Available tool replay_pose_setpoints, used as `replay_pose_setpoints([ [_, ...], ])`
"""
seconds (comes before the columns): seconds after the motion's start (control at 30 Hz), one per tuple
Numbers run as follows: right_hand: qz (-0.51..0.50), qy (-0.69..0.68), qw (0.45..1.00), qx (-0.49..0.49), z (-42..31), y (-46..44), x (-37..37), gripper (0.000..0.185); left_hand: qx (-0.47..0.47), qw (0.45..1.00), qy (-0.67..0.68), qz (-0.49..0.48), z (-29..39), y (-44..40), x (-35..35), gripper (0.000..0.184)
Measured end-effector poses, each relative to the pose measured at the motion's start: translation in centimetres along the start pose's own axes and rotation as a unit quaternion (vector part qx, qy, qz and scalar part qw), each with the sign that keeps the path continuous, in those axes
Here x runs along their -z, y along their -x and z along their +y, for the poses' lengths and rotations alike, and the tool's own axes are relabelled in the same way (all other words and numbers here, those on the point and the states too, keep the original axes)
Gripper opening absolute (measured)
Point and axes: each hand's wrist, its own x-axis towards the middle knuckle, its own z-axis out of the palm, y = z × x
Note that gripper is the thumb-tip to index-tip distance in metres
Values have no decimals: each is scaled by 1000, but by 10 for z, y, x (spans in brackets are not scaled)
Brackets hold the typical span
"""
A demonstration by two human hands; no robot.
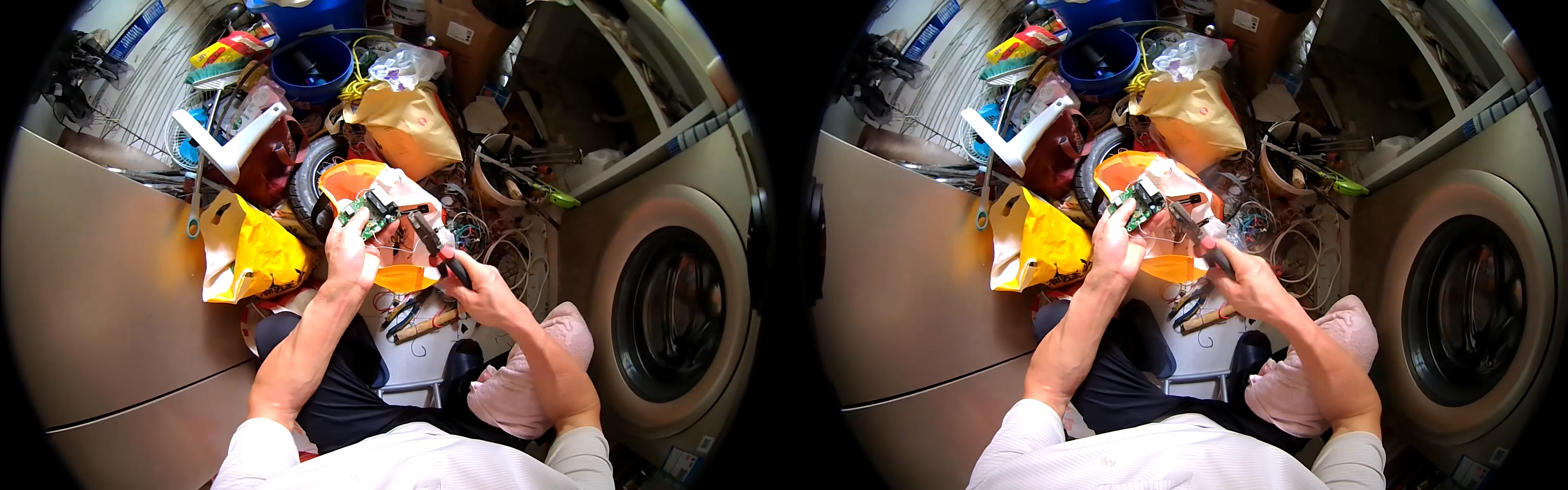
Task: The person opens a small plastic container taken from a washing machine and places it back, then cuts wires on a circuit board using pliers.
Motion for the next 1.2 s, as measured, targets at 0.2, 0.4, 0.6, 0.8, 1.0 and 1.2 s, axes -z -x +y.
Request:
replay_pose_setpoints([
  [0.2, 307, 467, 803, 207, 13, -7, -4, 57, -8, 1000, -8, -9, -6, 1, -2, 26],
  [0.4, 323, 490, 792, 169, 13, -16, 0, 67, -47, 999, -14, 0, -13, 9, -9, 30],
  [0.6, 361, 498, 763, 200, 13, -19, 10, 57, -48, 998, -8, -34, -10, 11, -11, 30],
  [0.8, 367, 511, 748, 210, 18, -24, 7, 55, -35, 998, -7, -44, -12, 16, -14, 31],
  [1.0, 366, 517, 748, 200, 18, -24, 3, 52, -56, 997, -11, -53, -16, 23, -17, 37],
  [1.2, 359, 499, 764, 194, 24, -25, 3, 52, -96, 994, -21, -51, -27, 25, -18, 39],
])
